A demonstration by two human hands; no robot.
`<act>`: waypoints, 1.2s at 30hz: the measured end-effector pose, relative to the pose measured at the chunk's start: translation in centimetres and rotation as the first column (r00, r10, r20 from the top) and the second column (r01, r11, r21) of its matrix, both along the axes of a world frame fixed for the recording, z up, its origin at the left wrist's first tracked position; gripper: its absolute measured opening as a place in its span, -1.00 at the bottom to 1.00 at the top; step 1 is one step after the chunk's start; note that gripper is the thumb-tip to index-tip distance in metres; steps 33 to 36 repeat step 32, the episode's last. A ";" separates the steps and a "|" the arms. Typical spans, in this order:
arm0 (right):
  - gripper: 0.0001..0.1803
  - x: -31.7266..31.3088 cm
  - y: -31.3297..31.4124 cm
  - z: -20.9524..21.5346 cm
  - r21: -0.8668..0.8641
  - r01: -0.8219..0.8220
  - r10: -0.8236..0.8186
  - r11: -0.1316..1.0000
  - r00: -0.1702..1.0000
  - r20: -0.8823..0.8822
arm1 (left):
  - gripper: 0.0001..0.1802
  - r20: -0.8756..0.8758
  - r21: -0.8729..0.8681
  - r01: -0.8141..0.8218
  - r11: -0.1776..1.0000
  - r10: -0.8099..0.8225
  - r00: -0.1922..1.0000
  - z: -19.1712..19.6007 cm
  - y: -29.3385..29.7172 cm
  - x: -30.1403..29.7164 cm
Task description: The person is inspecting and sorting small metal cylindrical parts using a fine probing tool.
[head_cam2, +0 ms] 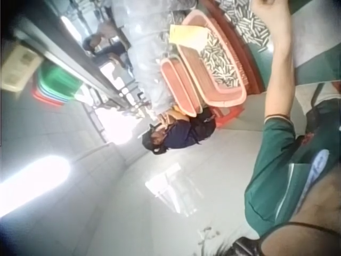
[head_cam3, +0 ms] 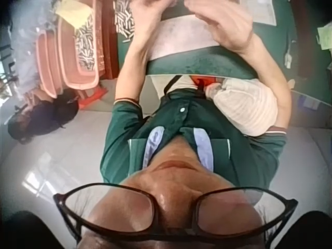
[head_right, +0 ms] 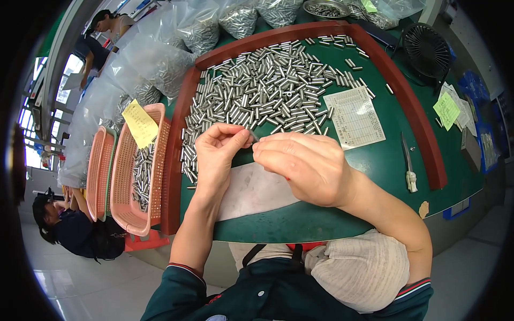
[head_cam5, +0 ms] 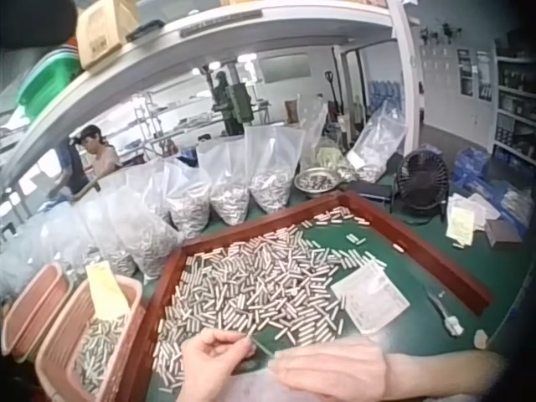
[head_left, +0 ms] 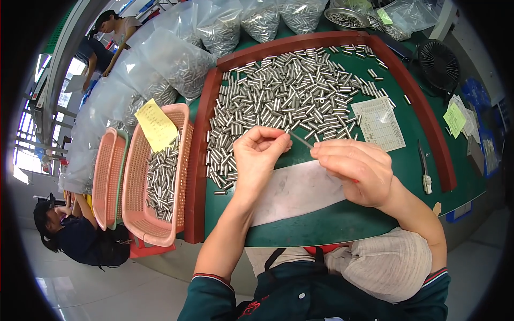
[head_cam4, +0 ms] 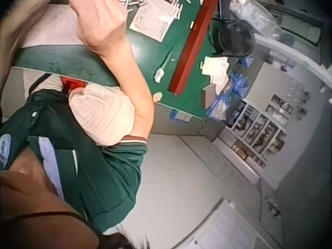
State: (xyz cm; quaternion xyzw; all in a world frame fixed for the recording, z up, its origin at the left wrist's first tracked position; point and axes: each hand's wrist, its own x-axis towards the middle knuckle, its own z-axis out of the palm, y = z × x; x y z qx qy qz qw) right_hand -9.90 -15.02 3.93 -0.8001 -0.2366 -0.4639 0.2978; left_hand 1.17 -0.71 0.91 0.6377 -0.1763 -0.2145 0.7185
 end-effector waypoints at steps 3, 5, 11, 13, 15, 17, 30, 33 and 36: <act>-0.81 -0.2 0.0 0.6 -0.017 -0.002 0.002 1.000 0.999 0.032 | -0.92 -0.066 -0.030 0.014 0.999 -0.016 0.998 -0.2 0.0 0.3; -0.81 -0.2 -0.1 0.7 -0.004 0.033 -0.033 0.999 0.999 -0.001 | -0.91 -0.100 -0.022 0.023 1.000 -0.025 0.995 -0.1 -0.1 0.2; -0.81 0.0 -0.2 0.3 0.063 0.035 -0.037 0.997 0.999 0.022 | -0.91 -0.092 -0.017 0.021 1.000 -0.023 0.996 -0.1 -0.2 0.1; -0.81 0.0 -0.2 0.3 0.057 0.029 -0.030 0.998 0.999 0.020 | -0.91 -0.087 -0.021 0.029 0.999 -0.031 0.996 -0.1 -0.2 0.0; -0.81 0.1 -0.2 0.2 0.054 0.030 -0.032 0.998 0.999 0.029 | -0.91 -0.086 -0.032 0.032 0.999 -0.034 0.996 -0.1 -0.2 -0.1; -0.81 0.3 -0.3 -0.2 0.050 0.034 -0.035 0.998 0.999 0.036 | -0.91 -0.086 -0.045 0.036 0.998 -0.040 0.996 -0.1 -0.2 -0.2; -0.73 -0.7 0.1 1.1 -0.101 0.023 -0.019 0.995 0.999 0.038 | -0.92 0.020 -0.014 0.015 1.000 -0.014 1.000 -0.6 -0.4 0.1; -0.75 -0.7 -0.3 0.6 -0.069 0.081 -0.080 0.994 0.997 0.020 | -0.88 -0.060 -0.058 0.029 0.998 -0.032 0.998 -0.7 -0.4 0.1; -0.75 -0.7 -0.3 0.6 -0.069 0.081 -0.080 0.994 0.997 0.020 | -0.88 -0.060 -0.058 0.029 0.998 -0.032 0.998 -0.7 -0.4 0.1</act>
